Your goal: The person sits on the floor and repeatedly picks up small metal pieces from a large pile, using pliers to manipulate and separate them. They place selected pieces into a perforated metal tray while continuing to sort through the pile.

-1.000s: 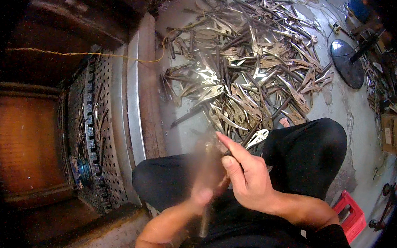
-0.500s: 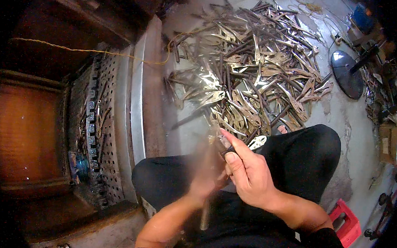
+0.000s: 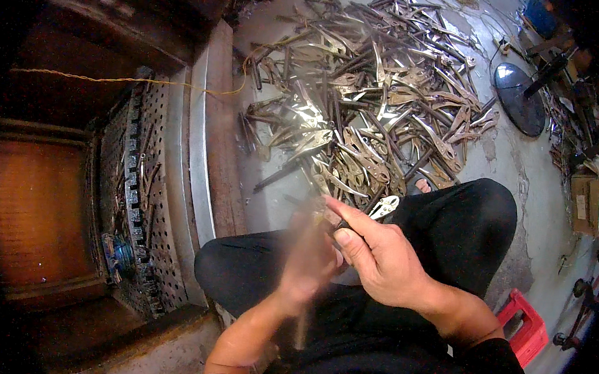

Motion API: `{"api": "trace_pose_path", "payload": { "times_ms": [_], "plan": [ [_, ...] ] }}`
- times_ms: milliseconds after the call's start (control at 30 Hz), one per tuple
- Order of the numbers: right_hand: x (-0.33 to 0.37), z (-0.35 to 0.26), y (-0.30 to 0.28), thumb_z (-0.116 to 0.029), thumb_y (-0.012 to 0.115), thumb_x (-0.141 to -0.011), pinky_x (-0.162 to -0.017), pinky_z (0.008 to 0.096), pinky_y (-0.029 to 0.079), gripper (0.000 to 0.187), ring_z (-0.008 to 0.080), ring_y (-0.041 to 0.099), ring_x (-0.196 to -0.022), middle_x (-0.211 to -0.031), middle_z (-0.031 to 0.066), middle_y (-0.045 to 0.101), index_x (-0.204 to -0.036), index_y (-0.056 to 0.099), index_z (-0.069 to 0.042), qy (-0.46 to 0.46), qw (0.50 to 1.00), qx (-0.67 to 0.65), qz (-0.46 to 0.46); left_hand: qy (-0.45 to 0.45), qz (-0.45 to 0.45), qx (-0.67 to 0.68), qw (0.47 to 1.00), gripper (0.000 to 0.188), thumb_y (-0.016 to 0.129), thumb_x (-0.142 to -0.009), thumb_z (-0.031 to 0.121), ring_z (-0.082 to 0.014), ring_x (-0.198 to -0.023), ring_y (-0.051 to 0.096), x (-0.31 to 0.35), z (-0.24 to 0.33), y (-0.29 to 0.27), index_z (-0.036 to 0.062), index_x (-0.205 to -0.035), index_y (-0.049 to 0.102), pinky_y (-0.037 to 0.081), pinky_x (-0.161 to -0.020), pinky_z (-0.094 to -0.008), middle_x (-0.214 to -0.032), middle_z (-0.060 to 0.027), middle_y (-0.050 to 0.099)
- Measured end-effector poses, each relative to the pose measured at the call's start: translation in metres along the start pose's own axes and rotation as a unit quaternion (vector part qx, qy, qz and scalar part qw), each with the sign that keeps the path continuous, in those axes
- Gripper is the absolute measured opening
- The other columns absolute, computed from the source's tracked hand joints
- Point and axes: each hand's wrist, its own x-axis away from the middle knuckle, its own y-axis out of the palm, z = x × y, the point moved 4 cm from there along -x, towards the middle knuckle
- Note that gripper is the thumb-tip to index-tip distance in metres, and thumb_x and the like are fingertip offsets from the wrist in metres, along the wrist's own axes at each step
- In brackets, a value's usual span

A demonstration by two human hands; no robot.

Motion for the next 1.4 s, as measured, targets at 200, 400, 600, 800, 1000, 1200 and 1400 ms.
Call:
{"api": "trace_pose_path", "payload": {
  "times_ms": [200, 400, 600, 800, 1000, 1200, 1400],
  "plan": [
    [0.002, 0.013, 0.013, -0.021, 0.050, -0.109, -0.063, 0.0280, 0.047, 0.046, 0.0103, 0.052, -0.064, -0.074, 0.0035, 0.059, -0.150, 0.046, -0.001, -0.010, 0.998, -0.061, 0.031, 0.075, -0.037, -0.040, 0.996, 0.045, 0.069, -0.089, 0.014, -0.0123, -0.088, 0.058, -0.003, -0.012, -0.004, 0.0043, -0.129, 0.050, 0.048, -0.071, -0.0285, -0.103, -0.0023, 0.057],
    [0.004, 0.018, 0.030, -0.027, 0.046, -0.111, -0.056, 0.0232, 0.043, 0.047, 0.0066, 0.048, -0.059, -0.074, -0.0004, 0.056, -0.151, 0.044, -0.002, 0.021, 0.989, -0.141, 0.047, 0.066, -0.036, 0.085, 0.994, 0.043, 0.067, -0.093, 0.016, -0.0150, -0.089, 0.060, 0.002, -0.012, -0.001, 0.0054, -0.129, 0.047, 0.051, -0.073, -0.0299, -0.101, -0.0048, 0.057],
    [-0.004, 0.047, 0.016, -0.036, 0.039, -0.112, -0.048, 0.0246, 0.039, 0.049, 0.0080, 0.043, -0.053, -0.075, -0.0006, 0.050, -0.152, 0.043, -0.008, 0.071, 0.968, -0.199, 0.133, 0.022, -0.042, 0.111, 0.993, 0.052, 0.071, -0.091, 0.033, -0.0158, -0.083, 0.060, -0.007, -0.027, -0.023, 0.0097, -0.129, 0.044, 0.051, -0.068, -0.0305, -0.096, -0.0050, 0.057],
    [-0.006, 0.009, -0.029, -0.033, 0.038, -0.112, -0.045, 0.0211, 0.037, 0.054, 0.0073, 0.041, -0.049, -0.071, 0.0014, 0.048, -0.151, 0.040, 0.005, 0.079, 0.958, -0.253, 0.113, 0.038, -0.009, 0.131, 0.991, 0.059, 0.081, -0.087, 0.024, -0.0133, -0.066, 0.060, -0.007, -0.017, -0.035, 0.0098, -0.134, 0.049, 0.049, -0.057, -0.0288, -0.096, -0.0059, 0.064],
    [0.000, 0.009, -0.020, -0.028, 0.037, -0.112, -0.049, 0.0197, 0.036, 0.050, 0.0054, 0.041, -0.051, -0.072, 0.0007, 0.050, -0.150, 0.042, 0.004, 0.065, 0.983, -0.168, 0.024, 0.014, -0.055, 0.107, 0.993, 0.035, 0.073, -0.093, 0.011, -0.0126, -0.073, 0.062, -0.017, -0.036, -0.037, 0.0060, -0.126, 0.061, 0.053, -0.068, -0.0312, -0.102, -0.0048, 0.069],
    [0.001, 0.010, 0.011, -0.024, 0.043, -0.111, -0.056, 0.0197, 0.036, 0.045, 0.0040, 0.042, -0.060, -0.076, -0.0014, 0.051, -0.147, 0.046, 0.003, 0.082, 0.989, -0.122, -0.023, 0.079, -0.090, -0.095, 0.988, 0.035, 0.068, -0.096, 0.005, -0.0109, -0.092, 0.063, -0.015, -0.053, -0.039, 0.0052, -0.129, 0.057, 0.053, -0.077, -0.0308, -0.107, -0.0006, 0.066],
    [-0.001, 0.014, 0.014, -0.020, 0.044, -0.110, -0.056, 0.0197, 0.038, 0.044, 0.0040, 0.043, -0.061, -0.077, -0.0014, 0.053, -0.148, 0.046, 0.002, 0.077, 0.991, -0.108, -0.023, 0.078, -0.088, -0.033, 0.992, 0.041, 0.065, -0.097, 0.002, -0.0120, -0.108, 0.058, -0.011, -0.039, -0.027, 0.0054, -0.135, 0.051, 0.049, -0.094, -0.0335, -0.120, -0.0027, 0.061]
  ]
}}
